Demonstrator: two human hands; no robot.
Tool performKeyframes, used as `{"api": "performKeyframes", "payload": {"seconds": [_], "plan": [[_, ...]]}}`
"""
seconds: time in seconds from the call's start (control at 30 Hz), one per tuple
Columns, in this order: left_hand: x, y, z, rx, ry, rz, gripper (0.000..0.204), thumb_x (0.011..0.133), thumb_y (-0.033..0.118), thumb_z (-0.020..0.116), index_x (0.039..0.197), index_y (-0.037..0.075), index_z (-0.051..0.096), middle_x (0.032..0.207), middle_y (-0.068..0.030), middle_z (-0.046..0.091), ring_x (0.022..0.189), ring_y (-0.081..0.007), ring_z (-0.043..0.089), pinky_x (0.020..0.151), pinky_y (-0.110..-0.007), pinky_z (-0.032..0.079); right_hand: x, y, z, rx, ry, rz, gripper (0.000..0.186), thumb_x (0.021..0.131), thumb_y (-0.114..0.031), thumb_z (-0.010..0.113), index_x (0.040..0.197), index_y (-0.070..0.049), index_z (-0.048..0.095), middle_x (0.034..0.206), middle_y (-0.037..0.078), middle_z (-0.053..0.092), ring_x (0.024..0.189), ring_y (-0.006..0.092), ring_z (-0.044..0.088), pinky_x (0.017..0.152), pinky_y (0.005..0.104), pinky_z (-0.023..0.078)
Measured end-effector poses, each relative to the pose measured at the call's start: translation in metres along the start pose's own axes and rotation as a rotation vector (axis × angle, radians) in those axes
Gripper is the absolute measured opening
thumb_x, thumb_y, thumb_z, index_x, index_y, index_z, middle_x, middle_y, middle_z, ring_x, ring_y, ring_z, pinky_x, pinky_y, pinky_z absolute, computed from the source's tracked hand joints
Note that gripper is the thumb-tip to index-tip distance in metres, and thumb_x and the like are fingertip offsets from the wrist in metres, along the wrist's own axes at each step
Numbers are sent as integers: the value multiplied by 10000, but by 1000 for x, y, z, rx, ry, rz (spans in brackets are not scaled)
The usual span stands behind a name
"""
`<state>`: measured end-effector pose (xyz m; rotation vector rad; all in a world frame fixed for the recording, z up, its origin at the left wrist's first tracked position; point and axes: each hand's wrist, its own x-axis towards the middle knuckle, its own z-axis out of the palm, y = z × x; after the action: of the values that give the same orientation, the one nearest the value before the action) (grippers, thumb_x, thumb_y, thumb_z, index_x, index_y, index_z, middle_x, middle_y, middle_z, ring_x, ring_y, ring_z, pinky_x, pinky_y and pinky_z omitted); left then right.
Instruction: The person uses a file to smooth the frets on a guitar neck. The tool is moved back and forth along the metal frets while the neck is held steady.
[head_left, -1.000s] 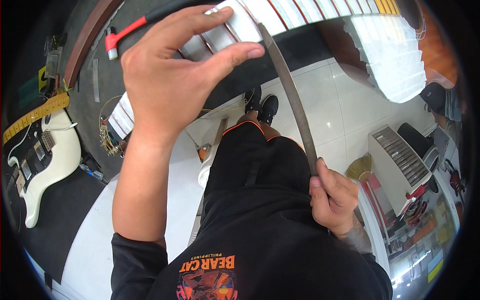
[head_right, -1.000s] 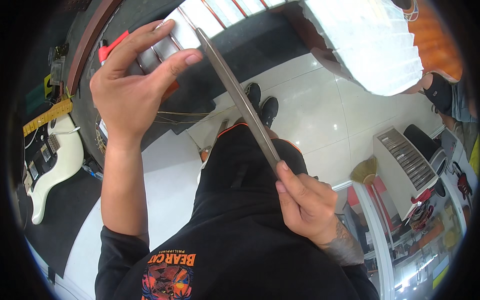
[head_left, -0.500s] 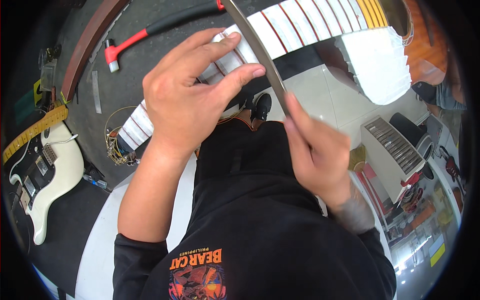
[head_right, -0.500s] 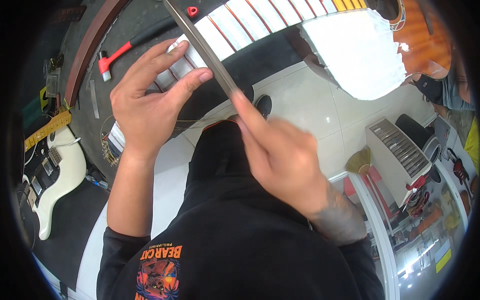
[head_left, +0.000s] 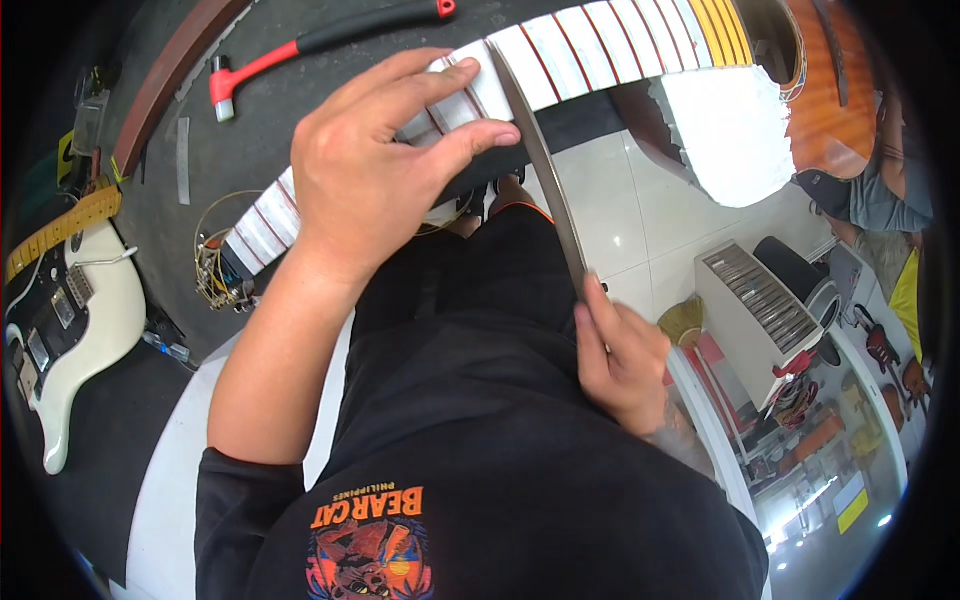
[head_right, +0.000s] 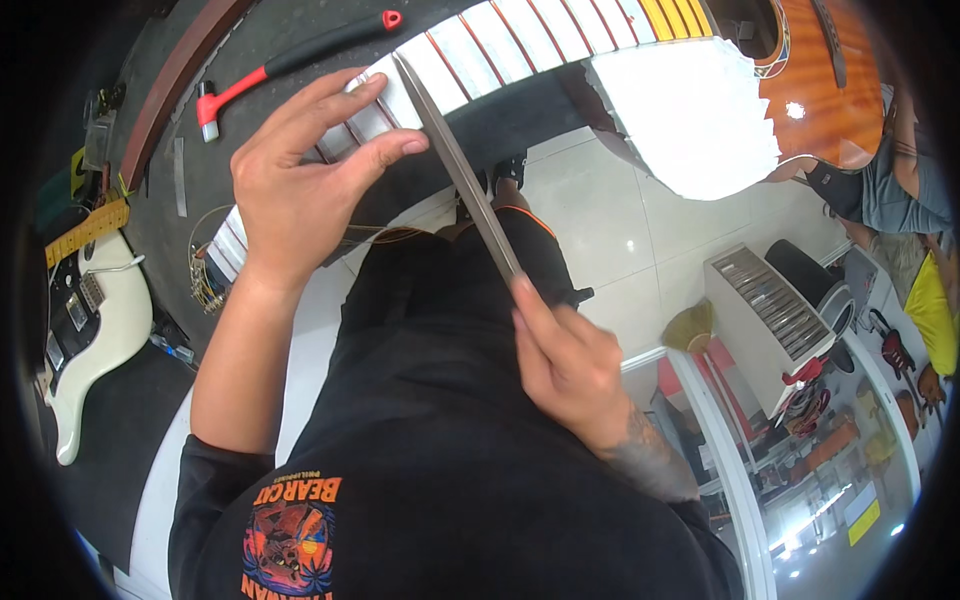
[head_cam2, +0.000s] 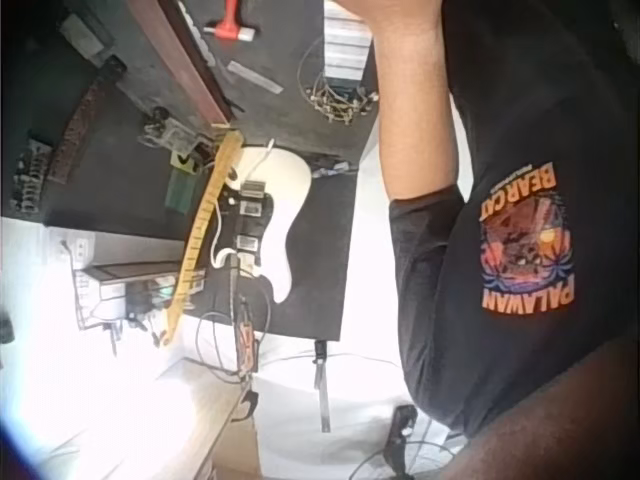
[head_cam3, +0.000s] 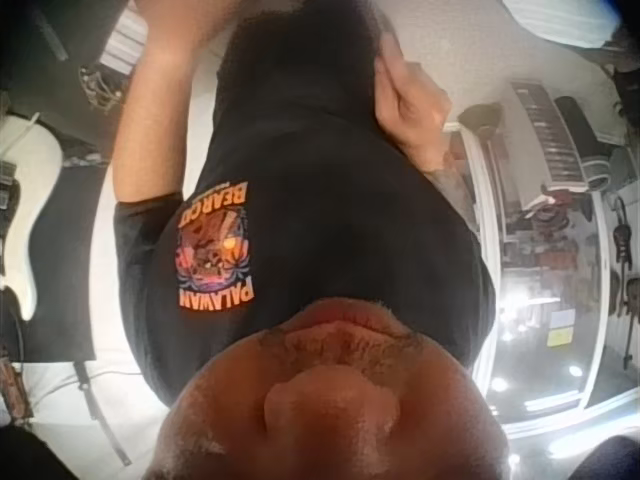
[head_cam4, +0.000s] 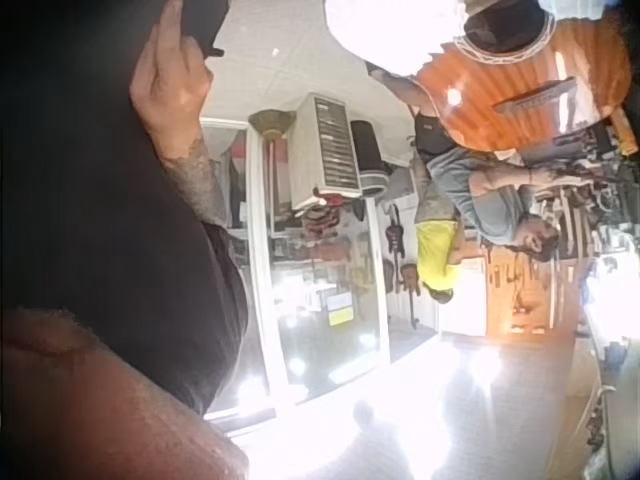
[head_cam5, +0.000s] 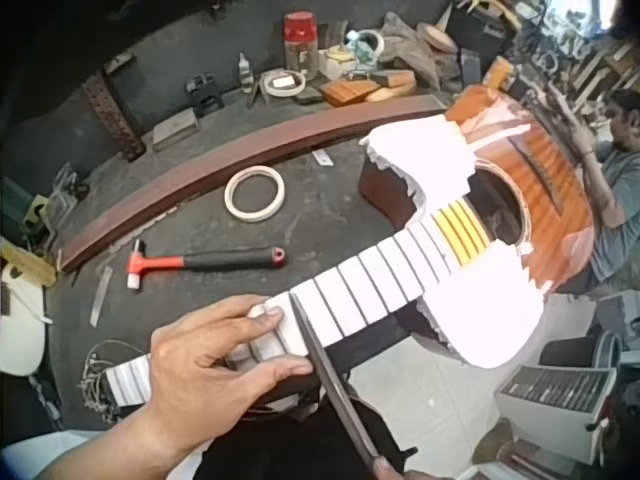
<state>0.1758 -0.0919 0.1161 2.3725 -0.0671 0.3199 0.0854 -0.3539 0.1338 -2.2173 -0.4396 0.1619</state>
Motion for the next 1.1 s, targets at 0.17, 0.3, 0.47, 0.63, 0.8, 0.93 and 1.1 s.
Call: {"api": "performKeyframes", "payload": {"seconds": [0.17, 0.3, 0.47, 0.63, 0.8, 0.93, 1.1], "plan": [[-1, -2, -6, 42, -4, -16, 424, 725, 174, 946, 1102, 37, 808, 1186, -132, 768, 1036, -227, 753, 888, -320, 586, 111, -14, 32, 36, 33, -87, 405, 953, 7, 696, 1353, -55, 687, 626, 127, 557, 502, 169, 501, 529, 283, 445], [1, -1, -2, 25, 2, -23, 429, 724, 182, 947, 1111, 57, 810, 1189, -131, 768, 1053, -219, 748, 901, -312, 578, 105, -10, 31, 60, 71, -90, 382, 961, 6, 688, 1338, -55, 701, 628, 109, 563, 516, 136, 472, 529, 283, 441], [-1, -2, 0, 32, 14, 3, 441, 711, 201, 954, 1102, 54, 812, 1174, -133, 770, 1013, -209, 756, 865, -304, 586, -6, 7, -1, 13, -18, -6, 521, 858, 76, 743, 1365, -23, 674, 622, 102, 564, 495, 241, 566, 510, 346, 478], [1, 0, -1, 7, 25, -15, 431, 712, 208, 954, 1091, 56, 815, 1167, -132, 771, 978, -202, 762, 833, -297, 593, 28, -6, 4, 48, -17, -1, 465, 896, 67, 714, 1353, -4, 677, 628, 105, 579, 519, 164, 547, 535, 287, 468], [0, -1, -1, 30, 13, -7, 428, 729, 209, 943, 1111, 69, 813, 1168, -123, 773, 1028, -211, 755, 876, -309, 585, 124, -12, 32, 123, 20, -37, 388, 996, -43, 666, 1383, -61, 673, 610, 34, 530, 567, 34, 434, 526, 239, 418], [-2, -2, -1, 49, 3, -18, 436, 729, 221, 946, 1115, 69, 811, 1171, -120, 772, 1048, -213, 751, 891, -313, 579, 113, -4, 22, 166, 33, 2, 372, 1005, -69, 668, 1376, -68, 680, 635, -5, 551, 585, 27, 449, 541, 232, 421], [-2, -1, 2, 44, 49, -1, 435, 715, 263, 960, 1069, 55, 813, 1160, -114, 776, 1029, -214, 756, 880, -314, 581, 33, 6, -14, -68, 11, -53, 460, 894, 32, 736, 1345, -50, 697, 624, 80, 573, 518, 176, 546, 518, 317, 466]]}}
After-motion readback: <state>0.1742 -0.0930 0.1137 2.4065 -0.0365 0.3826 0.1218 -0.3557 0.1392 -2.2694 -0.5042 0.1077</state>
